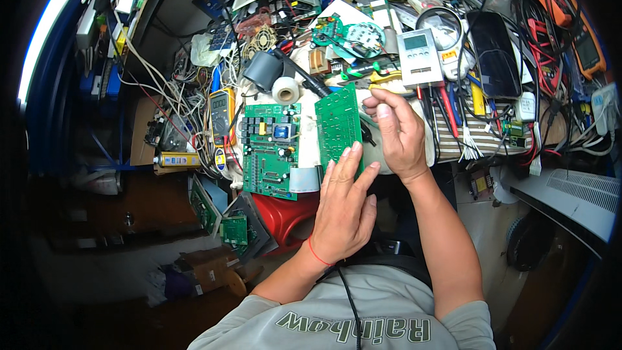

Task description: The person sits on the floor and uses a soldering iron to work on a green circuit board. They then use a multimeter to test points on the board and continue soldering components.

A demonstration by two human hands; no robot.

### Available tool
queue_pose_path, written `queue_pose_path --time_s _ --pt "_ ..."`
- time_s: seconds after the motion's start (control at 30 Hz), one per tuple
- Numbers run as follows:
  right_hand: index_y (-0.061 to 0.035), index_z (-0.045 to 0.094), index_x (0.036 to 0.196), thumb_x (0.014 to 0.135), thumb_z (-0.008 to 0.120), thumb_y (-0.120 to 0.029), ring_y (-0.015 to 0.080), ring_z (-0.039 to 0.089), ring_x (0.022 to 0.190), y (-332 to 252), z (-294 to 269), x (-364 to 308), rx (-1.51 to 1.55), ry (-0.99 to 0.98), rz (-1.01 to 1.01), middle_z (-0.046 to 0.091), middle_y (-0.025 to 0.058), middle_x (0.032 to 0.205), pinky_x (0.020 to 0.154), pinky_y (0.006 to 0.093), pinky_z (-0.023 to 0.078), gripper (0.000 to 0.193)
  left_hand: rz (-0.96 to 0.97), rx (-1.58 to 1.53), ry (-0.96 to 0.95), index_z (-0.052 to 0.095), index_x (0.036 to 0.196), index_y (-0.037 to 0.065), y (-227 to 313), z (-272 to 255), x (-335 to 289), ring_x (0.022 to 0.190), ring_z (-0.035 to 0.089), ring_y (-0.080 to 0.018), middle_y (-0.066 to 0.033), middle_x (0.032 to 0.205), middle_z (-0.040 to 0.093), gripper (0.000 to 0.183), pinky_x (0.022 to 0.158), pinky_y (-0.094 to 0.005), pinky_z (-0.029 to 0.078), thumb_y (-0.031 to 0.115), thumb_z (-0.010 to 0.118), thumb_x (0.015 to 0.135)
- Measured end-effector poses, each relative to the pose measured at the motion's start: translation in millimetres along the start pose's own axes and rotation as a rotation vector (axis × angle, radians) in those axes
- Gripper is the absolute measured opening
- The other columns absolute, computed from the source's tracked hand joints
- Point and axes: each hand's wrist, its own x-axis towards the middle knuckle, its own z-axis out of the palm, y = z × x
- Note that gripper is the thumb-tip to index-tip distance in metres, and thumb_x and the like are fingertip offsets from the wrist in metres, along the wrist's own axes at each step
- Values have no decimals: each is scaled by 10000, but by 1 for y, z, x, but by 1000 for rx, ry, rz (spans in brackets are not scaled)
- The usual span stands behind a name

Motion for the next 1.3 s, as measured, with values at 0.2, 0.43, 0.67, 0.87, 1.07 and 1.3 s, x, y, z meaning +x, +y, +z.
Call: queue_pose_path --time_s 0.2,0.43,0.67,0.87,1.07,1.3 --pt "33 697 1214 919 740 -10 151 676 921 -7 -5 5 -167 -100 -164 676 123 1185 794 273 555 301 6 60 -62 495 1507 3 -3 6 8 1539 353 -441 -257 1651 374 664 1258 -571 256 161 745 913" --pt "-18 718 1193 897 739 39 148 689 852 -4 -3 5 -141 -33 -173 680 107 1173 672 268 555 303 35 7 22 598 1391 2 -21 -4 9 1357 544 -425 -237 1445 582 549 1155 -495 409 159 790 902" --pt "-55 687 1129 866 753 -22 341 717 975 1 -2 5 -210 20 -283 683 125 1073 842 419 602 273 -186 427 250 736 1096 25 -115 -68 61 889 688 -290 -135 949 714 140 834 -401 540 56 725 960" --pt "-21 703 1125 850 751 26 330 719 965 3 -3 7 -244 59 -357 685 142 1083 828 406 598 283 -411 523 68 787 1002 6 -168 -69 97 796 694 -287 -157 897 736 192 773 -380 543 185 750 941" --pt "-21 702 1125 841 751 39 326 722 963 6 -2 8 -232 56 -352 688 139 1079 831 408 601 295 -550 419 47 802 977 -19 -188 -69 105 692 726 -222 -152 794 768 290 706 -343 556 263 778 917" --pt "-17 703 1105 834 748 55 322 721 951 6 -1 8 -253 61 -370 687 137 1071 809 405 603 284 -590 325 33 784 947 -53 -189 -68 105 644 638 -115 -87 713 729 300 654 -307 519 244 773 910"
